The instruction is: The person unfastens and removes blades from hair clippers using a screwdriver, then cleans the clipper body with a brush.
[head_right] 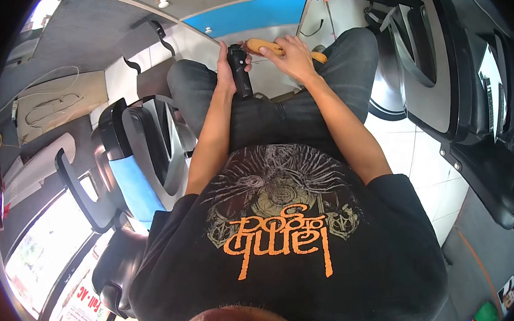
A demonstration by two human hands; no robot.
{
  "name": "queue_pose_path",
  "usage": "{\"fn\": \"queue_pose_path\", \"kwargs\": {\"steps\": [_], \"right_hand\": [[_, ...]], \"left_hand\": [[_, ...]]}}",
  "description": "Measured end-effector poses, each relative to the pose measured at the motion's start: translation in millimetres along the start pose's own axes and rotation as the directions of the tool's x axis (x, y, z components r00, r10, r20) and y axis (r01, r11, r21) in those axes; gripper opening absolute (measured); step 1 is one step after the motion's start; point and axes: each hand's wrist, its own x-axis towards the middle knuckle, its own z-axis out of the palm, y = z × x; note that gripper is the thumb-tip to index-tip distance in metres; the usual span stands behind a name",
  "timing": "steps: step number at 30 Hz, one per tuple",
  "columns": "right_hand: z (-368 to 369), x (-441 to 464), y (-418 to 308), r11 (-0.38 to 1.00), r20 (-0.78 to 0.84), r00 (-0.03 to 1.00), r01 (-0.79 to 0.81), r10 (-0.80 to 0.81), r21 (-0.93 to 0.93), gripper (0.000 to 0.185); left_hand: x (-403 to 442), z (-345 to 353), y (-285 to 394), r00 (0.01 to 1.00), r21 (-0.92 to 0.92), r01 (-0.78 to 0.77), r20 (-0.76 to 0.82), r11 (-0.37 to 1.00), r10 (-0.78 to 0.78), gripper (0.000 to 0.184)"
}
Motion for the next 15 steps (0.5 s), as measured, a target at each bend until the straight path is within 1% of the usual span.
{"fn": "queue_pose_path", "kwargs": {"steps": [2, 4, 5, 7, 8, 10, 13, 15], "right_hand": [[3, 2, 0, 1.000, 0.001, 1.000, -0.011, 0.011, -0.009, 0.065], [5, 6, -4, 1.000, 0.002, 1.000, -0.017, 0.017, -0.003, 0.068], [8, 8, -6, 0.999, 0.027, 1.000, -0.012, 0.013, -0.047, 0.069], [15, 10, -3, 0.991, 0.075, 0.997, -0.002, 0.012, -0.132, 0.071], [17, 10, 0, 0.989, 0.089, 0.995, -0.028, 0.042, -0.145, 0.072], [21, 13, 3, 0.982, 0.114, 0.989, -0.077, 0.097, -0.172, 0.075], [22, 18, -2, 0.996, 0.024, 0.999, -0.039, 0.040, -0.077, 0.069], [15, 18, -8, 0.994, 0.044, 0.999, 0.007, -0.003, -0.108, 0.068]], "left_hand": [[8, -10, -7, 1.000, 0.042, 0.016, -0.013, 0.999, -0.015, 0.074], [11, -4, -7, 0.999, 0.183, -0.039, -0.006, 0.982, 0.041, 0.074], [11, -2, -6, 0.998, 0.255, -0.066, -0.001, 0.965, 0.068, 0.074], [9, -3, -4, 0.996, 0.301, -0.080, -0.018, 0.950, 0.090, 0.074], [9, -3, -4, 0.995, 0.324, -0.083, -0.026, 0.942, 0.097, 0.074], [13, -9, -2, 0.992, 0.335, -0.099, -0.042, 0.937, 0.119, 0.075], [14, -8, 0, 0.988, 0.343, -0.137, -0.026, 0.929, 0.155, 0.076], [11, -1, -1, 0.987, 0.336, -0.153, -0.004, 0.929, 0.164, 0.075]]}}
